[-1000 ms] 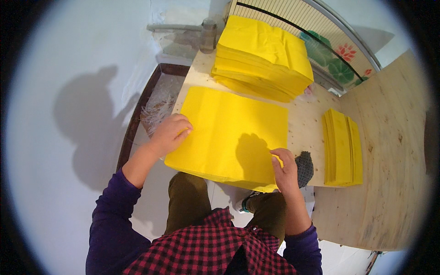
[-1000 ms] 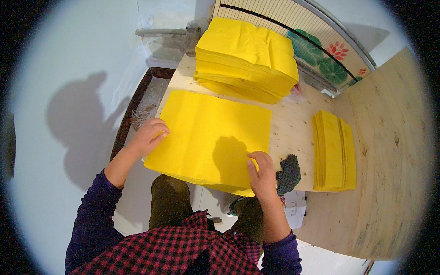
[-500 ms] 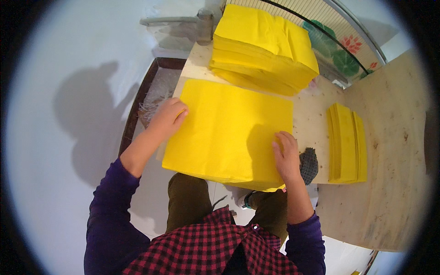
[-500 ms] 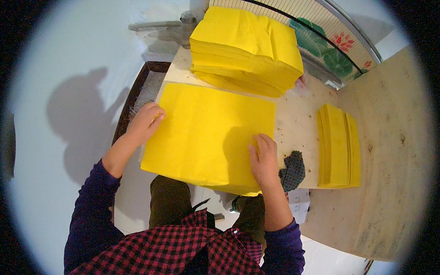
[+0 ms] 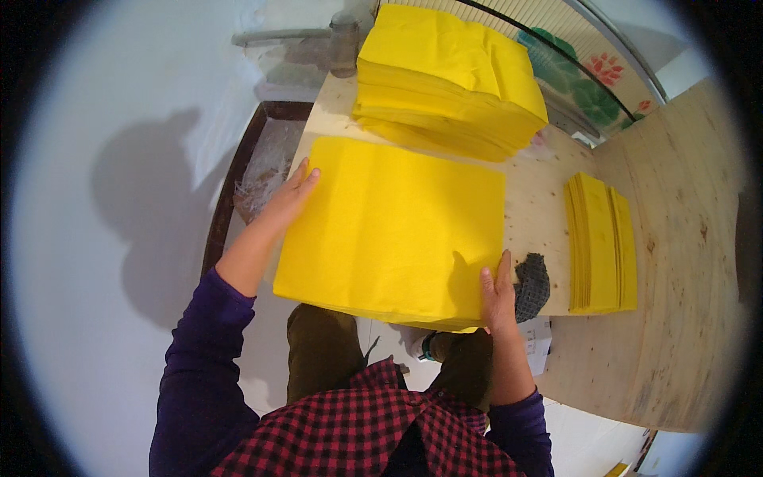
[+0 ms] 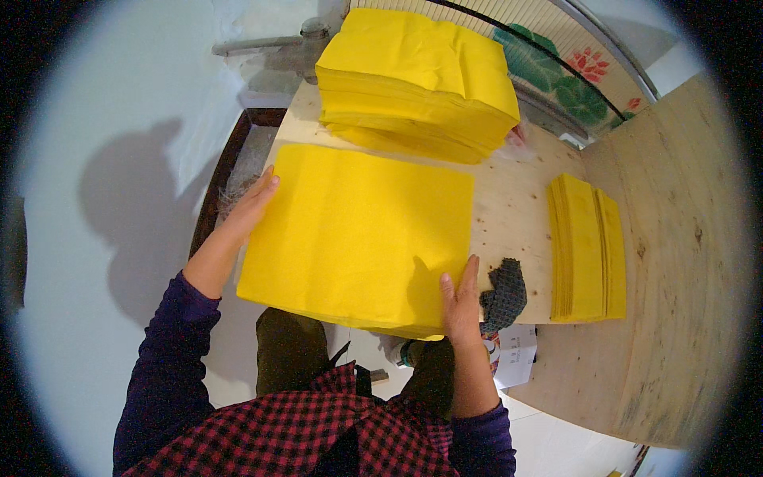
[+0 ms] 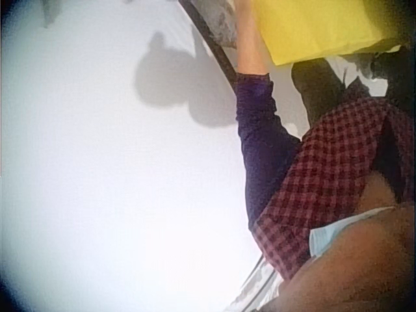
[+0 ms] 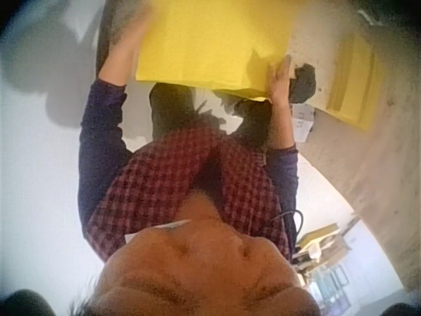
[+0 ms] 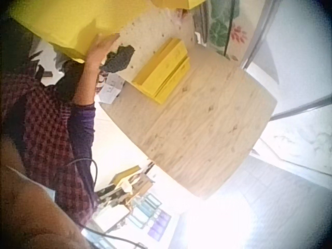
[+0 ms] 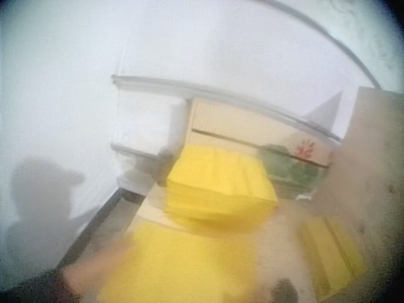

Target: The person folds yellow fabric sheets on a wooden table. They smooth each sheet, fold it in half, then fold again, and place the folded piece into a growing stack. The process repeats with multiple sheets.

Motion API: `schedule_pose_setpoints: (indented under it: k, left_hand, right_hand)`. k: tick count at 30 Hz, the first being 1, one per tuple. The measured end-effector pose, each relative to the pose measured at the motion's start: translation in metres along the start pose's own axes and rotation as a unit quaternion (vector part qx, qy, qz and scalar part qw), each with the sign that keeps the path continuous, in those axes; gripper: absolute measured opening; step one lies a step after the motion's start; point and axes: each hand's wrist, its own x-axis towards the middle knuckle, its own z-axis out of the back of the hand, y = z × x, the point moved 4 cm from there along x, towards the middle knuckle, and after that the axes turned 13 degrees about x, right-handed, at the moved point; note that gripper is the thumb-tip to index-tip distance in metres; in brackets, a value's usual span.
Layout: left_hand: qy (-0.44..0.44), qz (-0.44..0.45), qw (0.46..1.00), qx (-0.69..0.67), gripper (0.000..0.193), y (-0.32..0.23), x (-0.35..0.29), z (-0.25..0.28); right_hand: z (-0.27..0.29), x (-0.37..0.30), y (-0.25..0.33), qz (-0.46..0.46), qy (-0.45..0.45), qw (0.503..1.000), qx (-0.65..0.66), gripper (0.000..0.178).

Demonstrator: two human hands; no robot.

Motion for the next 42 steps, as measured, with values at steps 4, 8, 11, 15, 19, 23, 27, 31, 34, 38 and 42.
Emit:
schedule_pose_setpoints:
  k: [4, 8, 11, 15, 19, 23, 27, 31, 34, 38, 42]
  left_hand:
    - [0.005, -0.026, 1.0, -0.012, 0.072, -0.002, 0.009, -0.009]
    - [-0.112, -0.092, 0.988, 0.051, 0.054, -0.002, 0.004, 0.001]
    - [-0.162, -0.223, 0.933, 0.231, 0.035, -0.016, -0.016, 0.018]
    - [-0.065, -0.301, 0.91, 0.277, 0.018, -0.026, -0.053, 0.008]
    - [-0.15, -0.376, 0.856, 0.323, 0.014, -0.044, -0.036, -0.004]
    - [-0.137, -0.351, 0.877, 0.299, 0.013, -0.053, 0.005, 0.005]
    - [-0.12, -0.344, 0.877, 0.314, 0.011, -0.048, -0.013, 0.016]
    - [-0.045, -0.312, 0.9, 0.301, 0.01, -0.035, -0.038, 0.007]
    - [-0.126, -0.339, 0.876, 0.32, 0.01, -0.043, -0.021, 0.01]
    - [-0.147, -0.348, 0.867, 0.326, 0.011, -0.049, -0.01, 0.013]
    - [-0.069, -0.338, 0.874, 0.341, 0.013, -0.04, -0.04, 0.009]
  right_hand:
    - [-0.004, -0.006, -0.002, 0.004, 0.008, 0.999, -0.032, 0.072]
    - [0.006, -0.005, 0.012, 0.051, -0.033, 0.996, -0.062, 0.065]
    - [0.022, -0.004, 0.036, 0.126, -0.04, 0.984, -0.116, 0.051]
    - [0.016, 0.0, 0.054, 0.184, 0.063, 0.979, -0.066, 0.028]
    - [-0.012, 0.029, 0.057, 0.235, 0.069, 0.956, -0.158, 0.022]
    - [-0.014, 0.057, 0.062, 0.22, 0.019, 0.964, -0.146, 0.023]
    - [-0.007, 0.037, 0.063, 0.219, 0.068, 0.964, -0.133, 0.024]
    - [-0.015, 0.022, 0.054, 0.224, 0.07, 0.962, -0.143, 0.024]
    - [-0.022, 0.051, 0.055, 0.24, 0.041, 0.956, -0.165, 0.024]
    - [-0.013, 0.067, 0.061, 0.206, 0.031, 0.969, -0.131, 0.024]
    - [-0.008, 0.035, 0.058, 0.199, 0.098, 0.966, -0.129, 0.023]
